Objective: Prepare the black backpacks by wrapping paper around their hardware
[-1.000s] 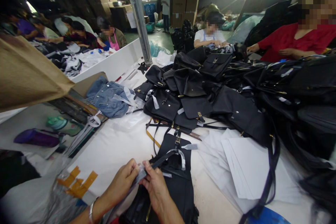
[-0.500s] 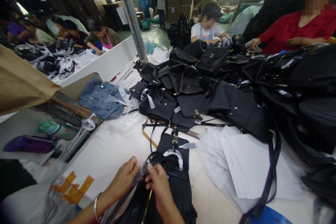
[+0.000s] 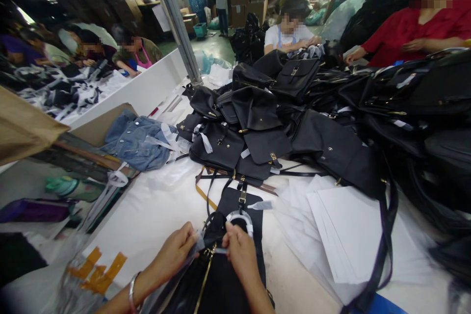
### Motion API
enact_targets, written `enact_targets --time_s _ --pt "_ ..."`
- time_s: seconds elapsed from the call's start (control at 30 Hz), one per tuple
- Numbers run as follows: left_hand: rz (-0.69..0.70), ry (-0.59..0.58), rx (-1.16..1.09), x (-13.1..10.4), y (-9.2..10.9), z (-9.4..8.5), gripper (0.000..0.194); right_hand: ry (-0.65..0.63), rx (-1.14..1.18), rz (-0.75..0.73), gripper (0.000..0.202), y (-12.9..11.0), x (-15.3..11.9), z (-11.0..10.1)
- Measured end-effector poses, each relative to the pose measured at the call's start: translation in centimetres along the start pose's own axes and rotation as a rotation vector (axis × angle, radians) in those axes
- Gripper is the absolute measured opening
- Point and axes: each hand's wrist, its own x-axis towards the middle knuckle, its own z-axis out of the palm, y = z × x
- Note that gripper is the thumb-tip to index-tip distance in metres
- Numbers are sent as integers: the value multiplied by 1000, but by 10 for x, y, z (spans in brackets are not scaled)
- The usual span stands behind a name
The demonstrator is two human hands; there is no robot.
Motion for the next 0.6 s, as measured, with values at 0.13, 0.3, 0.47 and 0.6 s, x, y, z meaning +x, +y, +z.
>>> enact_targets --time_s 0.13,0.3,0.47,0.6 --pt "-10 -10 34 8 2 2 21 265 -441 -496 39 -3 44 -19" --pt "-21 24 113 25 9 1 21 -34 -411 -580 37 9 64 5" --pt "-18 17 148 38 9 5 18 -103 -375 -643 37 8 58 2" --pt "-23 -13 161 42 6 9 17 -60 -372 -645 32 7 57 2"
